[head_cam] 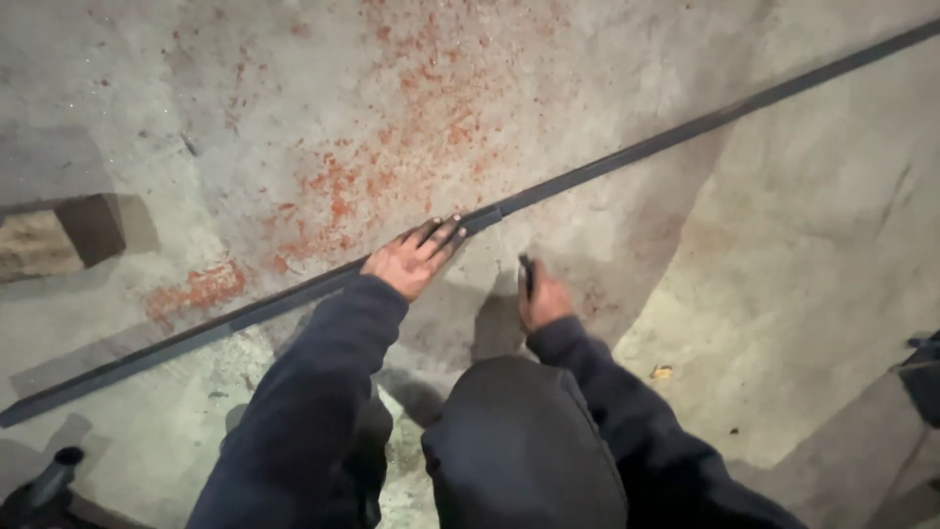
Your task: Measuring, marking, and cutting metal square bars using an angle grinder on a workshop floor.
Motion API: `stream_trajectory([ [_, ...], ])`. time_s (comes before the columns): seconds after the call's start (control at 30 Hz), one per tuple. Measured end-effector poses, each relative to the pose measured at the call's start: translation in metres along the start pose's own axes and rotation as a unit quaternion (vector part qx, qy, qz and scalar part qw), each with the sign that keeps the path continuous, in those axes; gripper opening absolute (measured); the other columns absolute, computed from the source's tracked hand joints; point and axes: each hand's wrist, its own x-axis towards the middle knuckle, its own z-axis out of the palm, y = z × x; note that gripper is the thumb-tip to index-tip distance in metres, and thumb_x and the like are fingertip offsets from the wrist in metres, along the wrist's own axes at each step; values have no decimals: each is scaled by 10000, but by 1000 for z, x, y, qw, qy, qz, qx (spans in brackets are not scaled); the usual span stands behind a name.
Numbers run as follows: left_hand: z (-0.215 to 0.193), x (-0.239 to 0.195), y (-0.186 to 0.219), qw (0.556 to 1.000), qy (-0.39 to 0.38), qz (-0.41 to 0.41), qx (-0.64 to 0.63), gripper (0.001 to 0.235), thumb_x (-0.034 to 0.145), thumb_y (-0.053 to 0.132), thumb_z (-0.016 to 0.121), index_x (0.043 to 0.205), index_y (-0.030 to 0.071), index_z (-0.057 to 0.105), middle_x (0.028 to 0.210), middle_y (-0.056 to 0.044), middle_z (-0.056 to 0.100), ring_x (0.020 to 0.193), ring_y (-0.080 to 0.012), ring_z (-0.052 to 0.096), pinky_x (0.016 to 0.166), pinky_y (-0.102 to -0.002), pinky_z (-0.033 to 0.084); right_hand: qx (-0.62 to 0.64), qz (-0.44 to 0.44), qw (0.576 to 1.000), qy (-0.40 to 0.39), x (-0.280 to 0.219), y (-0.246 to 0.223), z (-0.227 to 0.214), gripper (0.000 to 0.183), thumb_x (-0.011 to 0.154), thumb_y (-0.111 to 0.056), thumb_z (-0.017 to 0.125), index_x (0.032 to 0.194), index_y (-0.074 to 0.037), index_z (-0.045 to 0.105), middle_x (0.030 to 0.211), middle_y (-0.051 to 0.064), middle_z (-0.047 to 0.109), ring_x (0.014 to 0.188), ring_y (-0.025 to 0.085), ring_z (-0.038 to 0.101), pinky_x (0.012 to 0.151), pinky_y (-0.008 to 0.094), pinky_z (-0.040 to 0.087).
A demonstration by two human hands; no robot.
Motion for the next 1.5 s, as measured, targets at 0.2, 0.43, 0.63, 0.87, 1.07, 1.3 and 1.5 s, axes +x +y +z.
stream_trajectory([
  [0.2,9,-2,0,1000,-15,8,-9,677,873,126,537,1543,180,460,1617,-34,424,1355,-264,531,1041,-378,520,28,-73,997,-3,88,-22,-10,245,1105,-268,557,1053,-36,618,750,256,652,722,462,646,684,569,510],
  [0.43,9,-3,1,1000,-4,4,6,661,867,166,539,1522,179,451,1609,-38,422,1346,-268,533,1034,-399,529,25,-109,993,-27,99,-57,-43,365,929,-172,604,1165,103,569,673,282,629,624,486,623,578,584,489],
  [0.63,17,-1,-3,999,-20,25,33,646,903,161,521,1545,177,446,1604,-52,425,1365,-295,527,986,-384,543,48,-92,995,-7,92,-30,-21,198,988,-206,613,1061,-22,625,761,283,649,727,485,643,654,575,501],
  [0.87,15,-8,0,998,1,44,48,617,916,171,496,1530,218,459,1646,-11,371,1375,-304,517,1015,-399,537,74,18,997,-22,65,-37,0,245,1010,-231,555,1141,-31,609,765,303,653,746,518,634,665,614,482],
  [1.07,22,-12,-1,998,-3,44,49,602,930,192,486,1531,203,453,1664,-13,333,1394,-304,499,1029,-406,531,66,19,998,10,52,-11,42,273,951,-251,549,1078,-17,609,798,295,671,768,514,653,674,606,508],
  [1.3,19,-10,-1,997,-71,31,3,644,943,113,471,1574,220,407,1676,-28,319,1408,-345,467,1024,-428,485,84,38,994,-66,-61,71,47,276,1016,-305,559,1143,-94,684,1005,244,733,963,446,696,837,529,547],
  [1.5,40,-26,-5,997,70,1,44,496,891,217,557,1388,207,569,1493,-88,513,1335,-309,545,1024,-473,515,-45,-122,987,93,-58,99,17,456,899,-253,665,1325,-102,606,1234,226,648,1193,607,541,945,568,507],
])
